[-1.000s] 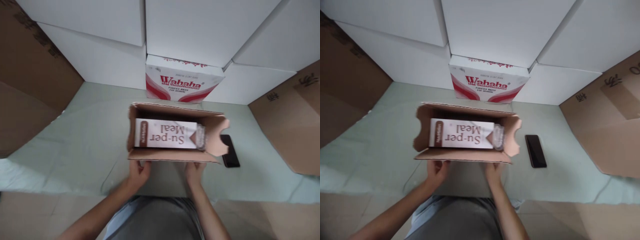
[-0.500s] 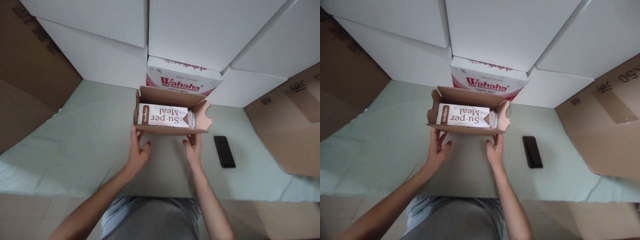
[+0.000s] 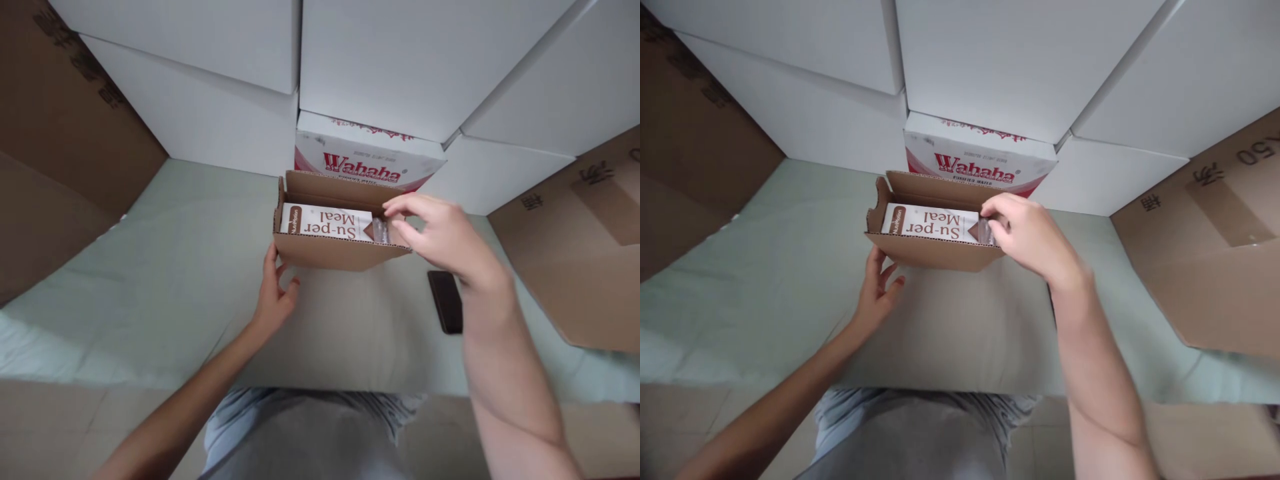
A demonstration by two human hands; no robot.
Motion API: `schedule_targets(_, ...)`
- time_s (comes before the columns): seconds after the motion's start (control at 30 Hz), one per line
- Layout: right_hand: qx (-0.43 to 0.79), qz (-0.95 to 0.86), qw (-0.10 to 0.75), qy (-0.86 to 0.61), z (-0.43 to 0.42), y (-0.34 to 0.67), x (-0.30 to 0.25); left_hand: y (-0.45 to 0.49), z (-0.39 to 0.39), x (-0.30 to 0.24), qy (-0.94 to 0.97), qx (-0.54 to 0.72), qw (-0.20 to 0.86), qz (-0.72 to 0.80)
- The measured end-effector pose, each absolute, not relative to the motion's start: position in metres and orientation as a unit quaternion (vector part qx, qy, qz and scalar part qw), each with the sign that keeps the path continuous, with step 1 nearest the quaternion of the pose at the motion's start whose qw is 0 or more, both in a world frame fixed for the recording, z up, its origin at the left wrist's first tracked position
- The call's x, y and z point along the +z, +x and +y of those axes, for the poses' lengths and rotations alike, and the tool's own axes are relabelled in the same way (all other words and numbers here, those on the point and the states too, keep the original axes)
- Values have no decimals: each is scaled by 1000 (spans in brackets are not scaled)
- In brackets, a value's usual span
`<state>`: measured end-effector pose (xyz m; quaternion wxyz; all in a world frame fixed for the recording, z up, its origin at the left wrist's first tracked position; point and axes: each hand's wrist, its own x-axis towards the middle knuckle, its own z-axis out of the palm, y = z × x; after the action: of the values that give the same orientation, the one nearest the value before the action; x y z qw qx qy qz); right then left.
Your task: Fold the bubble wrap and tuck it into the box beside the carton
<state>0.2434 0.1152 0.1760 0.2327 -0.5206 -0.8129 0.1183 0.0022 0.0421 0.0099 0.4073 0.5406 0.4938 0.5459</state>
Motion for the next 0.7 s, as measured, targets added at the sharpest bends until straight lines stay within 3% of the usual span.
schedule_targets(0.13,56,-846,4,-531,150,234,176,2,40,9,550,546,395,494)
schedule_targets(0.27,47,-841,-82,-533,162,230,160,0,36,10,566,537,388,491)
schedule_targets(0.7,-66,-826,98,-551,153,238,150,7,50,11,593,532,362,485)
